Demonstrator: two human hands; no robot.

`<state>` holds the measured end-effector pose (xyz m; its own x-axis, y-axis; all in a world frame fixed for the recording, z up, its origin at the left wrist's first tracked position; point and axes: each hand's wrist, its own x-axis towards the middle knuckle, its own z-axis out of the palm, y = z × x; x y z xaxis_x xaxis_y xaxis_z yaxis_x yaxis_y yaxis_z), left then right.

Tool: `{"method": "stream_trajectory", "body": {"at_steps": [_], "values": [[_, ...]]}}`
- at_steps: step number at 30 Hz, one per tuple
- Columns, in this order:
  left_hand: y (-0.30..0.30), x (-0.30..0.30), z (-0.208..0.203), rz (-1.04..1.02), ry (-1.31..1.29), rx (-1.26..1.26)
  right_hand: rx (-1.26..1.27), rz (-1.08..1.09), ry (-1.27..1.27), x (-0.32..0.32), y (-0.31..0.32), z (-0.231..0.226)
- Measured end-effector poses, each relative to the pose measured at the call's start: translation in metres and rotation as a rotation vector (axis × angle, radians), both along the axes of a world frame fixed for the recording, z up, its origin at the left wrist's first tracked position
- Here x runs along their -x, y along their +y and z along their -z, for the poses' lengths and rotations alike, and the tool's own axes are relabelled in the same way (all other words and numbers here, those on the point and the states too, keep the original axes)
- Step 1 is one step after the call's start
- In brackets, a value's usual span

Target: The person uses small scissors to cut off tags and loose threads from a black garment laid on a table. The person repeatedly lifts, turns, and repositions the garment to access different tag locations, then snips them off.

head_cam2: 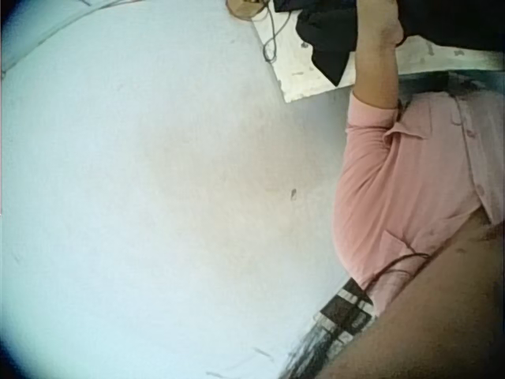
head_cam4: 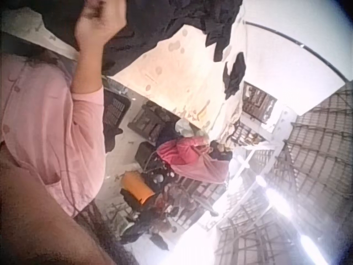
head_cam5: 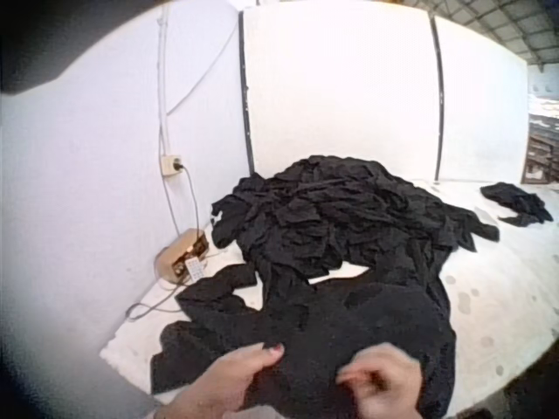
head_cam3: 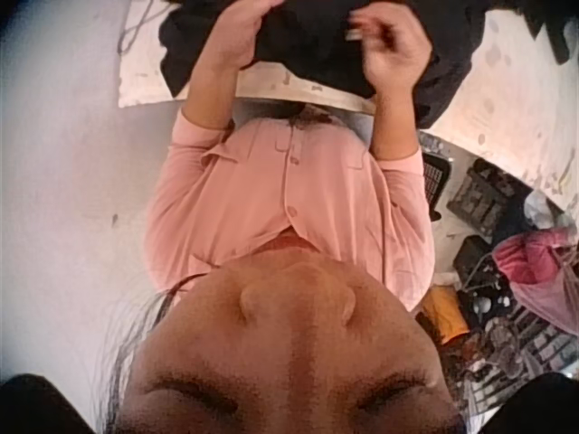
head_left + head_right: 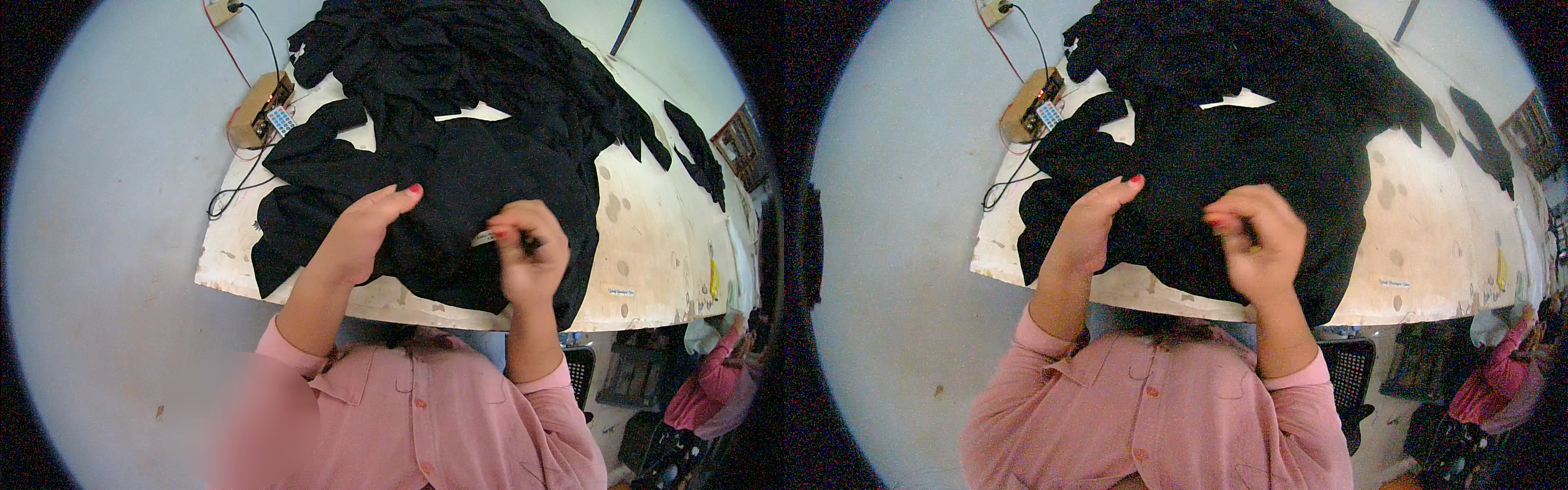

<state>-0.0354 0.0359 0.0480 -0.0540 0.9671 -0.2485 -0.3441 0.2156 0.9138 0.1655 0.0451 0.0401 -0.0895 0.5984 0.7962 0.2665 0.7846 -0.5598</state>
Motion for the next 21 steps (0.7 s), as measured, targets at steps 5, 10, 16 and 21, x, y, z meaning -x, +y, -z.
{"method": "stream_trajectory", "body": {"at_steps": [5,10,16,21], "values": [[-0.002,0.016,-0.001,0.036,-0.188,-0.089,0.386,0.036,0.807,-0.046,0.014,0.017],[-0.003,0.014,-0.001,0.075,-0.204,-0.094,0.197,0.423,0.67,-0.064,0.021,0.025],[-0.004,0.009,0.002,0.208,-0.282,-0.069,0.107,0.065,-0.01,0.018,0.0,0.0],[-0.013,0.008,0.0,0.177,-0.153,-0.118,0.296,-0.042,0.253,0.02,0.014,0.016]]}}
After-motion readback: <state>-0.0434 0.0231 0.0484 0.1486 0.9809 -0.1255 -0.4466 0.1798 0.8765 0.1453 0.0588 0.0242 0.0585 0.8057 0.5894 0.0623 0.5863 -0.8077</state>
